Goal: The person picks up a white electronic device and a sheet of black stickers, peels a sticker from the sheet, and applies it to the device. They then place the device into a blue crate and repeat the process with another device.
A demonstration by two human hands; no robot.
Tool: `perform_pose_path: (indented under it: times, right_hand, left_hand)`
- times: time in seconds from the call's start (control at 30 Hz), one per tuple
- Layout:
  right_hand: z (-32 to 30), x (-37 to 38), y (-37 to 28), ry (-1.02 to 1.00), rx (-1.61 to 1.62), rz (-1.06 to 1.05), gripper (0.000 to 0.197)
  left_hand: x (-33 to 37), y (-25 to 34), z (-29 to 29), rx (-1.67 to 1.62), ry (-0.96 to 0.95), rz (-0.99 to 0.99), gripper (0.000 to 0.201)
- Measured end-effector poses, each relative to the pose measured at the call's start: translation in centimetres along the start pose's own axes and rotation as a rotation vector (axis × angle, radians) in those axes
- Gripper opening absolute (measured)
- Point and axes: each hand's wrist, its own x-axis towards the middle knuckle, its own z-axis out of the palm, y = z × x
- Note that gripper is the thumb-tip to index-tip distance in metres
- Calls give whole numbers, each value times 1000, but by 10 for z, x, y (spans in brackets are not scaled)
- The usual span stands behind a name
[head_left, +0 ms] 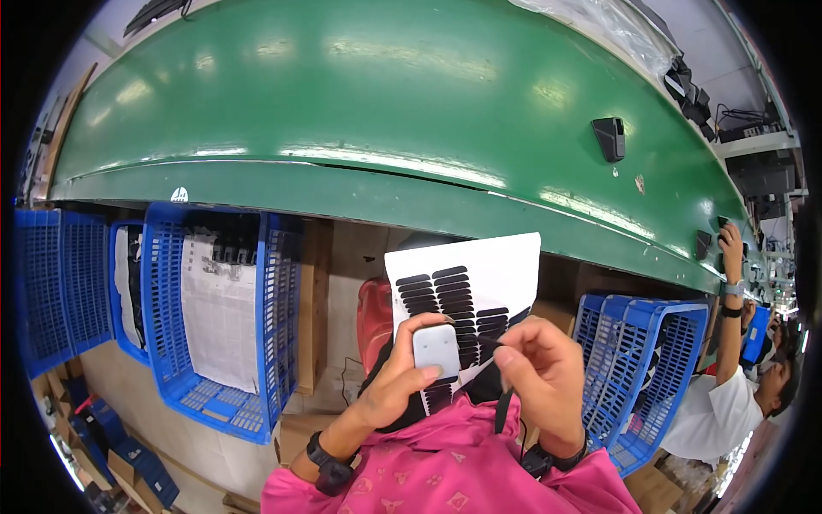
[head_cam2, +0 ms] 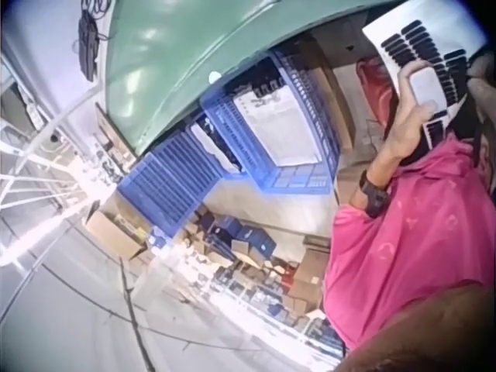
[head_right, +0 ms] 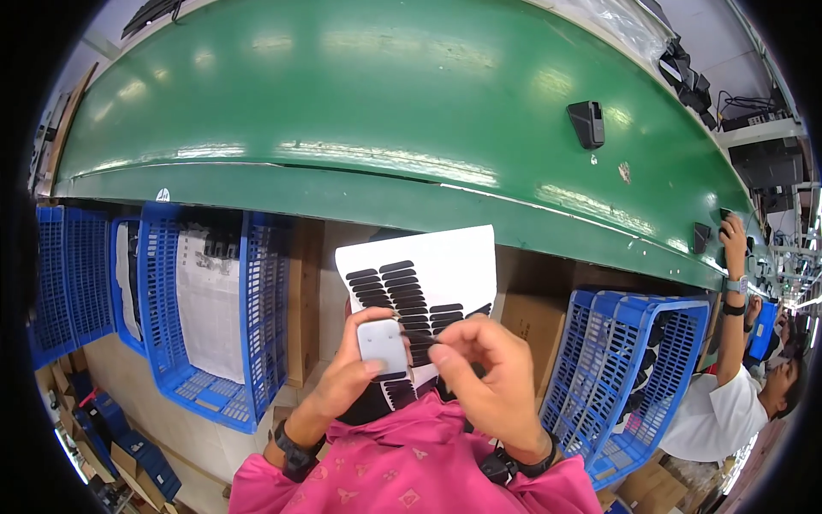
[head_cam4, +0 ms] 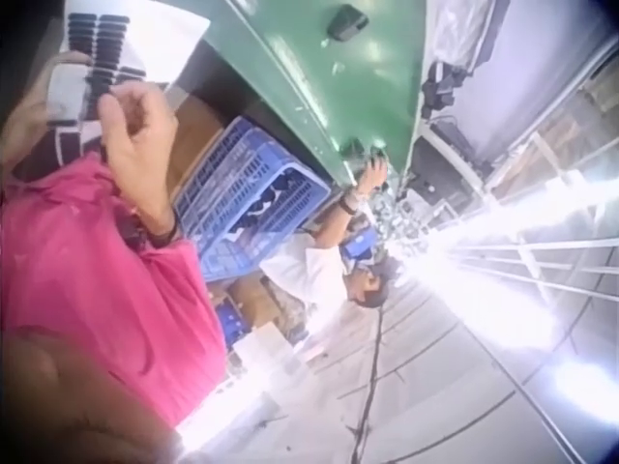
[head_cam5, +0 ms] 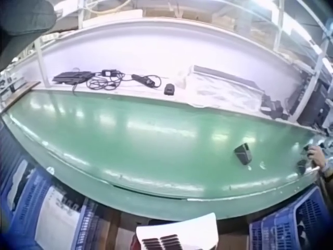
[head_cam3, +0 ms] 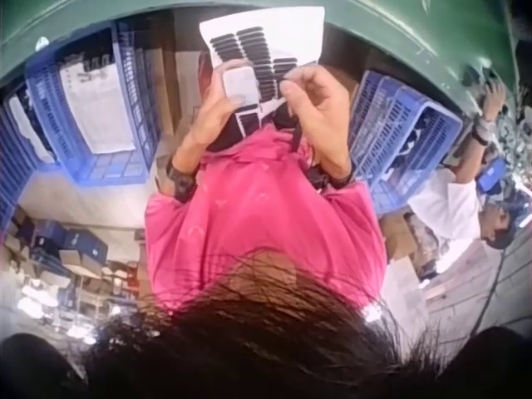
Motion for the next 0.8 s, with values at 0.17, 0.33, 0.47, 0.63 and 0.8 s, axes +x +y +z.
perform_pose_path:
  times: [0.17, 0.33, 0.47, 0.63, 0.8]
  right_hand:
    - [10, 3, 7, -170, 97, 115, 3]
    - [15, 6, 13, -201, 47, 113, 3]
    - [16, 8, 16, -172, 49, 122, 4]
    - [16, 9, 19, -188, 28, 114, 5]
    - [17, 10, 22, -185, 34, 111, 4]
  left_hand:
    - [-4, 17, 17, 392, 24, -22, 47]
    - [-3, 18, 19, 443, 45, 6, 48]
    - [-2, 17, 19, 495, 47, 18, 46]
    - [-1, 16, 19, 489, 42, 20, 45]
    - [0, 18, 20, 471, 38, 10, 45]
